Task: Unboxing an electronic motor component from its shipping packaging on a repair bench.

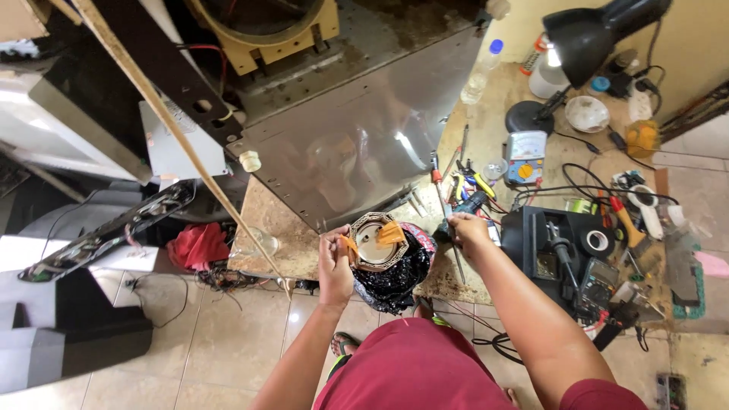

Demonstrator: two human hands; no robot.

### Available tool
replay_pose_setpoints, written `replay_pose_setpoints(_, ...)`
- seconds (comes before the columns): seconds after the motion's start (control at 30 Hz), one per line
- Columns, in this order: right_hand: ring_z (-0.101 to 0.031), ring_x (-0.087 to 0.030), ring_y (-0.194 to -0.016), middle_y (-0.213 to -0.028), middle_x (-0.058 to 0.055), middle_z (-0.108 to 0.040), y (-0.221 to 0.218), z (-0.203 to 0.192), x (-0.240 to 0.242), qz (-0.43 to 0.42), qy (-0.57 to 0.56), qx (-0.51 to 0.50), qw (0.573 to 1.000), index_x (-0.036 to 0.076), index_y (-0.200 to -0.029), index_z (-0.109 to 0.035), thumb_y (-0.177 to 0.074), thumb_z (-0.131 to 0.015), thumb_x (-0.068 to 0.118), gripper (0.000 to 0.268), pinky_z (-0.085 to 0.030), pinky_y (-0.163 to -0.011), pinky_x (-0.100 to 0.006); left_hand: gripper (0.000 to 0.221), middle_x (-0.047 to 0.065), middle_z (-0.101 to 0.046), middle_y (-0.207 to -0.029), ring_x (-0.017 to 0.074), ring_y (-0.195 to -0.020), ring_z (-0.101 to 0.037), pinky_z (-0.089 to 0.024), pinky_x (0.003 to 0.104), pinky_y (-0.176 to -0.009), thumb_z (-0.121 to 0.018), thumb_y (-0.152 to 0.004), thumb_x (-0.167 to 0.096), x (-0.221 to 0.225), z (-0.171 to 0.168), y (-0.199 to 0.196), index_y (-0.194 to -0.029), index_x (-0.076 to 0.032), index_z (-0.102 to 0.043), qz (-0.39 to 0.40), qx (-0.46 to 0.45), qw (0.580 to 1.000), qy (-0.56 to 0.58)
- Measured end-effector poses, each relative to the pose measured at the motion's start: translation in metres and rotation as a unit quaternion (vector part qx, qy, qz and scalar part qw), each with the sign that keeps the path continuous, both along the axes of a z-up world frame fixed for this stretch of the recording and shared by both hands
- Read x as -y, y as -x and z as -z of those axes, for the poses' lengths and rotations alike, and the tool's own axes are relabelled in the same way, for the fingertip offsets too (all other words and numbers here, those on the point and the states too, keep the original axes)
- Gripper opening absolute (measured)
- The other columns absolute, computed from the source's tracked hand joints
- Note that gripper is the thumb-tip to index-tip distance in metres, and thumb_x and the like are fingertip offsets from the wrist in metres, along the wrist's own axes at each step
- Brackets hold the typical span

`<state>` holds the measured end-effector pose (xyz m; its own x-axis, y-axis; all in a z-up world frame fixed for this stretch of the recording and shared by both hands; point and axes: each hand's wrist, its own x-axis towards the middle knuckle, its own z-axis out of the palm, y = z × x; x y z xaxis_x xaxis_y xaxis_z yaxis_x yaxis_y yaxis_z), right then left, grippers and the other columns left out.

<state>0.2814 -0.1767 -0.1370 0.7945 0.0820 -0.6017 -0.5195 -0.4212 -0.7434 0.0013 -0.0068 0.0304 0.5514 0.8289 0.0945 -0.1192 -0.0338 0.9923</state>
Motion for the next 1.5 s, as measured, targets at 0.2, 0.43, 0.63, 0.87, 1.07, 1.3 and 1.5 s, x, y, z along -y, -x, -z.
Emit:
replay_pose_setpoints(0.2,-0.073,-0.028,-0.089,-0.101,-0.02,-0.075,-0.033,0.016,-0.024,-0.022,0.017,0.043,0.999,0.012,-0.115,-0.076,-0.084,-0.084,0.019,0.033,-0.062,-0.059,-0.036,0.015,0.015,-0.068,-0.117,0.0165,-0.088,-0.065,-0.049,0.024,-0.071,-0.05,-0.109,-0.019,-0.003,0.042,0.003,-0.105,-0.006,-0.057,-0.065,0.141,0.947,0.28)
replay_pose_setpoints(0.43,-0.068,-0.036,-0.111,-0.115,-0.018,-0.072,0.024,-0.113,-0.041,-0.151,0.111,0.238,0.953,0.017,-0.129,-0.07,-0.083,-0.082,0.026,0.049,-0.055,-0.095,-0.048,0.025,0.014,-0.066,-0.111,0.0184,-0.091,-0.062,-0.05,0.028,-0.078,-0.048,-0.109,-0.025,-0.004,0.037,0.014,-0.114,-0.003,-0.06,-0.031,0.112,0.948,0.295)
replay_pose_setpoints(0.63,-0.059,-0.042,-0.119,-0.141,-0.023,-0.049,0.125,-0.283,-0.05,-0.45,-0.009,0.235,0.862,0.026,-0.142,-0.057,-0.079,-0.075,0.012,0.067,-0.06,-0.09,-0.05,0.043,0.015,-0.062,-0.131,0.0271,-0.117,-0.063,-0.057,0.04,-0.098,-0.082,-0.086,-0.02,-0.004,0.01,0.016,-0.115,-0.01,-0.052,0.033,-0.136,0.979,0.15)
replay_pose_setpoints(0.87,-0.064,-0.042,-0.111,-0.135,-0.018,-0.051,0.144,-0.223,-0.059,-0.528,0.187,0.432,0.707,0.022,-0.14,-0.051,-0.082,-0.083,0.035,0.067,-0.066,-0.077,-0.056,0.051,0.01,-0.071,-0.125,0.0267,-0.109,-0.071,-0.062,0.035,-0.091,-0.091,-0.071,-0.01,0.0,0.012,0.013,-0.098,-0.009,-0.048,-0.009,-0.201,0.976,0.089)
replay_pose_setpoints(1.07,-0.074,-0.021,-0.086,-0.094,0.004,-0.069,0.139,-0.162,-0.044,-0.379,0.012,0.53,0.759,0.022,-0.089,-0.065,-0.086,-0.072,0.02,0.008,-0.062,-0.072,-0.032,0.044,0.013,-0.071,-0.121,0.0212,-0.107,-0.068,-0.061,0.031,-0.09,-0.087,-0.077,-0.012,-0.001,0.001,0.015,-0.109,-0.006,-0.056,-0.019,-0.179,0.977,0.115)
replay_pose_setpoints(1.3,-0.067,-0.021,-0.081,-0.087,-0.012,-0.065,0.138,-0.187,-0.044,-0.07,-0.241,-0.001,0.968,-0.002,-0.091,-0.066,-0.088,-0.075,0.001,0.01,-0.063,-0.079,-0.035,0.027,0.013,-0.059,-0.111,0.0169,-0.102,-0.055,-0.056,0.031,-0.091,-0.073,-0.094,-0.01,0.006,-0.016,0.034,-0.109,-0.004,-0.051,0.007,-0.112,0.979,0.172)
replay_pose_setpoints(1.5,-0.069,-0.017,-0.072,-0.075,-0.004,-0.059,0.133,-0.174,-0.046,-0.019,-0.239,-0.099,0.966,0.004,-0.083,-0.065,-0.087,-0.077,0.005,0.013,-0.065,-0.077,-0.035,0.015,0.018,-0.057,-0.143,0.0289,-0.133,-0.05,-0.038,0.045,-0.114,-0.063,-0.102,-0.017,0.011,0.01,0.037,-0.102,-0.01,-0.051,-0.027,-0.032,0.978,0.203)
